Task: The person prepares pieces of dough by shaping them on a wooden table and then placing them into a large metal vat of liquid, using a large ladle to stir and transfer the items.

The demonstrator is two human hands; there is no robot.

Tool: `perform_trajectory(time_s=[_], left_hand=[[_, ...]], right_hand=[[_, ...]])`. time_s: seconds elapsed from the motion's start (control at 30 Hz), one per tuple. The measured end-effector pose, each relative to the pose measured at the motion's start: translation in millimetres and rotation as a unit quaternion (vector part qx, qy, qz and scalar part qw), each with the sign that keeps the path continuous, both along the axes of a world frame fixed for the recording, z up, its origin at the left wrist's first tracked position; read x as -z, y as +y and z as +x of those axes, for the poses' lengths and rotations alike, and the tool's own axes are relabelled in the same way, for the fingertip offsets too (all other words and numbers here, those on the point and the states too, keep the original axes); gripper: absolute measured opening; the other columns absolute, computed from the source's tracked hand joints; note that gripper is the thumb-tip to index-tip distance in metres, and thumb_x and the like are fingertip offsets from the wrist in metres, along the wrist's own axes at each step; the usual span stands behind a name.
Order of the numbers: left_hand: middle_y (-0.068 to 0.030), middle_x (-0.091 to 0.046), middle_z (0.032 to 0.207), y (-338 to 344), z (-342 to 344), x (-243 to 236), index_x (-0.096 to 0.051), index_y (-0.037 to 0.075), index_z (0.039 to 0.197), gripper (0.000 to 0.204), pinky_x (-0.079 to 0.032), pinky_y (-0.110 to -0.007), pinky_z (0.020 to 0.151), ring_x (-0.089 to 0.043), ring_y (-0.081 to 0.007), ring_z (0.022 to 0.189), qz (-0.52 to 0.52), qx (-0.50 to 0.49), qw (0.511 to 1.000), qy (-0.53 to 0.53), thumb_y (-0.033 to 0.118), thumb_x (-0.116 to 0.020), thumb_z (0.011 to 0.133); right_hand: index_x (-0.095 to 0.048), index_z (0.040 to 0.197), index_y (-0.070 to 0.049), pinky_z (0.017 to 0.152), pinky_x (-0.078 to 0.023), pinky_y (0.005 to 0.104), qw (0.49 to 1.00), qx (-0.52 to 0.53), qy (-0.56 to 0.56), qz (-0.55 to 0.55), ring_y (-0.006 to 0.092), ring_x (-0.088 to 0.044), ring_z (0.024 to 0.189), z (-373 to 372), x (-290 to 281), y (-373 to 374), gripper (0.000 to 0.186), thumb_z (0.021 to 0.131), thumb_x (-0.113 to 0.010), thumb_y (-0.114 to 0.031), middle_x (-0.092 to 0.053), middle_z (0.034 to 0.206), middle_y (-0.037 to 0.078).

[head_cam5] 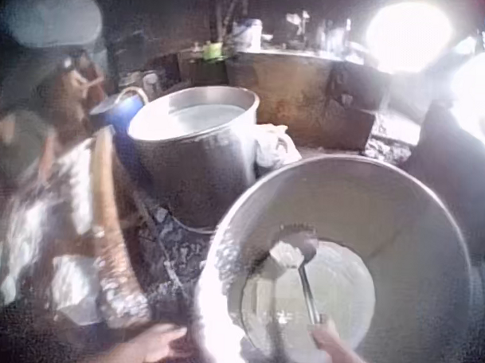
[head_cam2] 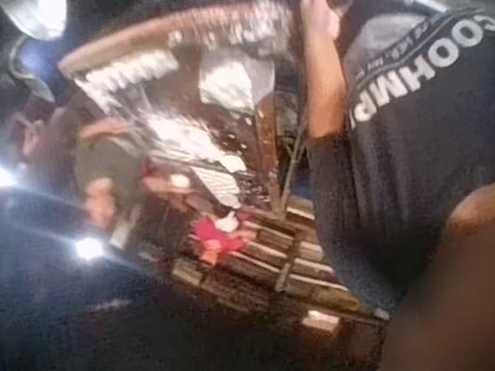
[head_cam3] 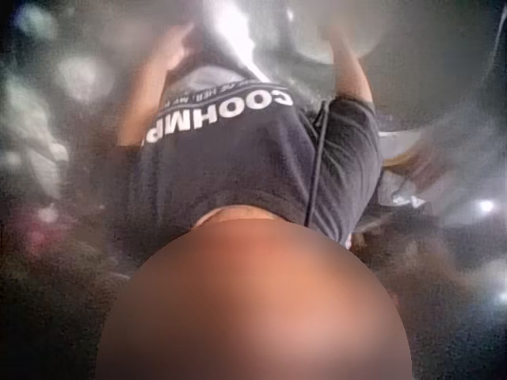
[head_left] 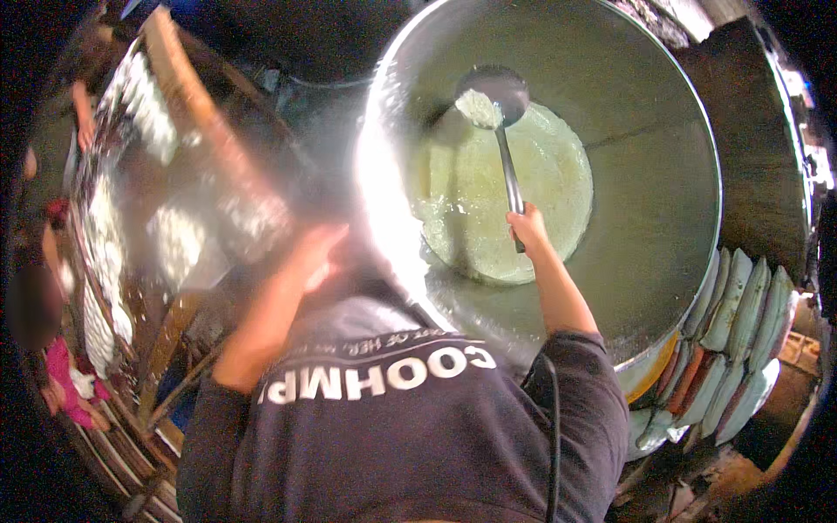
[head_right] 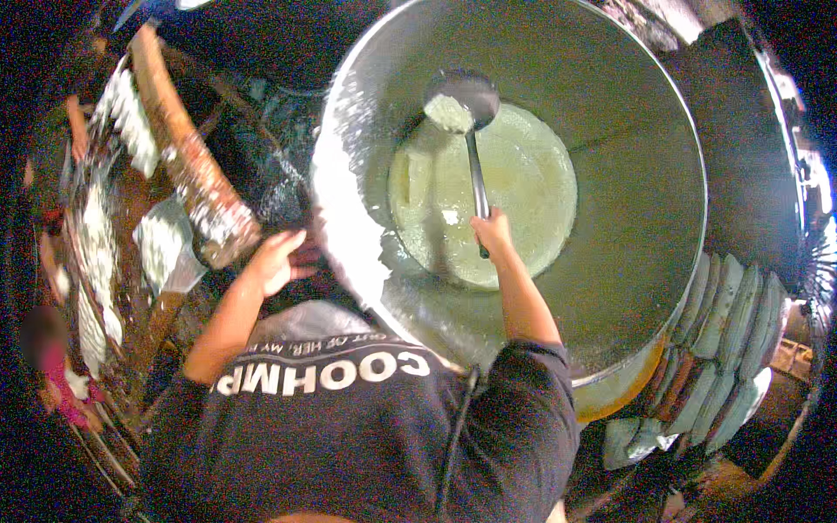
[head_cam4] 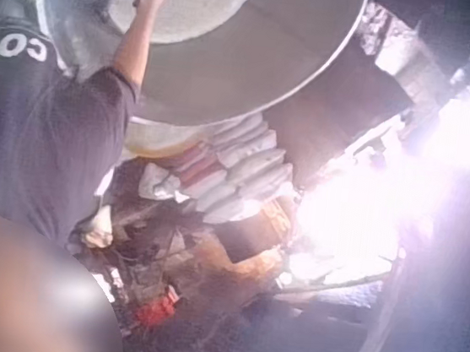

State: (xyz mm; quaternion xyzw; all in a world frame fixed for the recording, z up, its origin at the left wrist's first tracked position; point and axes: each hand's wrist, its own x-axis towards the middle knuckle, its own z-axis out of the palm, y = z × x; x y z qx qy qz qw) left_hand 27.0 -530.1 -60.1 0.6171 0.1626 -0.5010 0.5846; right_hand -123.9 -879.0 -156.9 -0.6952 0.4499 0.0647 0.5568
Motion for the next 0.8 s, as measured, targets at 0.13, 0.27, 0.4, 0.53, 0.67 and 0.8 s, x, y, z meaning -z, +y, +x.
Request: perform_trajectory(time_s=[0.13,0.27,0.4,0.53,0.67,0.8], left_hand=[[-0.0060,-0.057,0.091,30.2,-15.6,46.5,-0.051,0.010,0.102,0.021,-0.047,-0.043,0.070,-0.055,-0.0193,0.083,0.149,-0.055,0.987,-0.013,0.017,-0.045,0.084],[-0.0098,-0.055,0.102,-5.4,-17.8,-12.3,-0.048,0.003,0.105,0.027,-0.045,-0.043,0.077,-0.053,-0.0227,0.094,0.032,-0.117,0.993,0.007,0.013,-0.040,0.082],[-0.0121,-0.048,0.114,-35.6,-23.4,-22.8,-0.042,-0.001,0.115,0.039,-0.033,-0.038,0.091,-0.046,-0.0230,0.105,0.018,-0.194,0.979,0.063,0.021,-0.038,0.082],[-0.0110,-0.044,0.119,-48.9,-25.9,-23.0,-0.037,0.001,0.119,0.055,-0.030,-0.043,0.094,-0.041,-0.0240,0.110,0.137,-0.125,0.978,0.100,0.042,-0.039,0.082],[-0.0115,-0.038,0.124,-34.1,-19.0,-23.5,-0.029,0.002,0.124,0.076,-0.027,-0.044,0.096,-0.037,-0.0264,0.114,0.143,-0.059,0.983,0.103,0.061,-0.032,0.076],[-0.0133,-0.034,0.127,-44.7,-25.4,-34.4,-0.022,0.003,0.127,0.084,-0.027,-0.047,0.095,-0.034,-0.0292,0.116,0.079,-0.077,0.994,0.025,0.067,-0.024,0.073]], right_hand=[[-0.049,0.060,-0.004,0.036,-0.032,0.0288,0.975,0.175,0.100,0.094,0.0149,-0.044,0.039,34.8,150.4,-60.6,0.011,0.063,-0.055,-0.012,-0.045,0.048,0.005],[-0.054,0.058,-0.004,0.037,-0.035,0.0317,0.953,0.229,0.179,0.081,0.0179,-0.048,0.040,72.3,218.7,-127.8,0.010,0.064,-0.053,-0.013,-0.050,0.051,0.007],[-0.061,0.065,-0.004,0.055,-0.047,0.0315,0.887,-0.217,0.234,-0.334,0.0202,-0.060,0.056,91.6,299.8,-171.3,0.023,0.068,-0.051,-0.025,-0.060,0.061,0.010],[-0.060,0.066,-0.004,0.057,-0.048,0.0310,0.971,0.037,0.204,-0.119,0.0218,-0.061,0.059,123.2,318.2,-168.2,0.022,0.066,-0.057,-0.025,-0.060,0.062,0.011],[-0.058,0.068,-0.001,0.049,-0.047,0.0332,0.982,-0.055,0.120,-0.136,0.0223,-0.060,0.055,112.3,360.2,-133.8,0.027,0.064,-0.061,-0.028,-0.059,0.060,0.012],[-0.052,0.064,-0.001,0.036,-0.037,0.0298,0.998,0.023,0.028,0.058,0.0165,-0.049,0.041,97.1,334.9,-93.4,0.017,0.065,-0.058,-0.017,-0.050,0.051,0.007]])
